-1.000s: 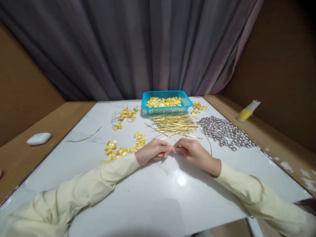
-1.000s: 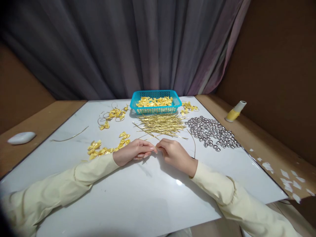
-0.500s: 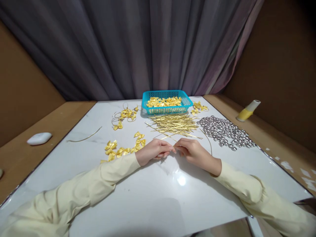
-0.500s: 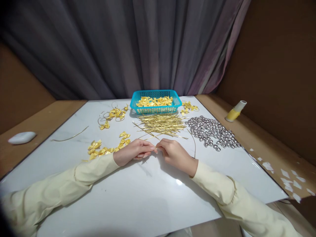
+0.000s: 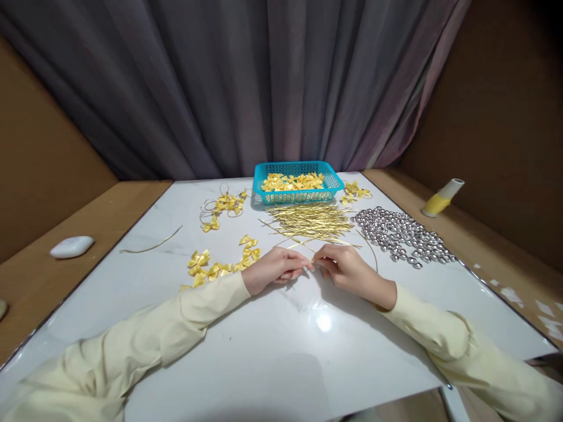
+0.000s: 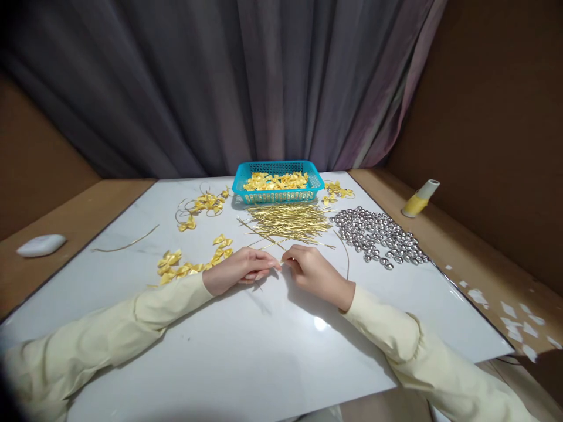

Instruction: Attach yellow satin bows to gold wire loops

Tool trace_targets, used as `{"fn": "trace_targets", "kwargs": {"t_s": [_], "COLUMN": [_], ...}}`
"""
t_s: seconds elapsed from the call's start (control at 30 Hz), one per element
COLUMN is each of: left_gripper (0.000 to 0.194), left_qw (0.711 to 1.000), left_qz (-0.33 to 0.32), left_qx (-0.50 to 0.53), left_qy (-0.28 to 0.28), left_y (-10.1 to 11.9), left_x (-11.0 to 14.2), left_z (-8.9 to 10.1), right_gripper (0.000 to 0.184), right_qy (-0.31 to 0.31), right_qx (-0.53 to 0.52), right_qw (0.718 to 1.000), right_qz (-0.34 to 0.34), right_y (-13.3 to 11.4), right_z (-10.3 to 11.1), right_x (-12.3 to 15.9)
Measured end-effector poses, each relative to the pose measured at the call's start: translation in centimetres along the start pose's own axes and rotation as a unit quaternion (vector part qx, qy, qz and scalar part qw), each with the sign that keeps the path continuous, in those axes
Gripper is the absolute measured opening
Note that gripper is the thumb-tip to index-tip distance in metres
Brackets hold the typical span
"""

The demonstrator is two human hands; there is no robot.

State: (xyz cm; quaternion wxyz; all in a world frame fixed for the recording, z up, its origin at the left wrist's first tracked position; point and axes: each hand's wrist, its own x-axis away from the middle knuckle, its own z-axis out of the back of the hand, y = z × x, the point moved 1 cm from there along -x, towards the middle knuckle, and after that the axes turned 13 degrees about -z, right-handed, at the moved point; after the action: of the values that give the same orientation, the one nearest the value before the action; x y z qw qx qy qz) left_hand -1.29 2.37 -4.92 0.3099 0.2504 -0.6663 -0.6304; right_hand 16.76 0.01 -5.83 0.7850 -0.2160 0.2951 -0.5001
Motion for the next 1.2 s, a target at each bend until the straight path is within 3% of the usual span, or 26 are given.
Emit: {"fn": "trace_targets", "kwargs": {"t_s": [0.33,0.67,0.93,1.2], "left_gripper": [0.025,0.027,0.037,0.036], "left_qw": [1.000,1.000,1.000,1.000], "left_qz": [-0.002,-0.009,0.007,0.008], "left_qx": [0.004,-0.018,-0.016,-0.022], "left_qy": [-0.005,-0.006,-0.005,-0.004], "left_y": [0.0,0.1,0.1,0.1], "left_x": [0.0,-0.1,-0.1,-0.1], "left_z": [0.1,-0.2,-0.1,-0.1], "right_gripper": [0.020,0.018,0.015,0.015], "right_qy": [0.008,-0.036,0.015,-0.033], "right_qx": [-0.012,-0.041,-0.008,-0.139], "right_qw": [1.000,0.995,0.997,0.969], "right_qz": [-0.014,-0.085,-0.070,-0.202], "right_y": [-0.2,-0.9,0.0,0.6], "right_z": [0.3,0.2,0.2,0.2], "right_x": [0.0,-0.1,-0.3,-0.4]}}
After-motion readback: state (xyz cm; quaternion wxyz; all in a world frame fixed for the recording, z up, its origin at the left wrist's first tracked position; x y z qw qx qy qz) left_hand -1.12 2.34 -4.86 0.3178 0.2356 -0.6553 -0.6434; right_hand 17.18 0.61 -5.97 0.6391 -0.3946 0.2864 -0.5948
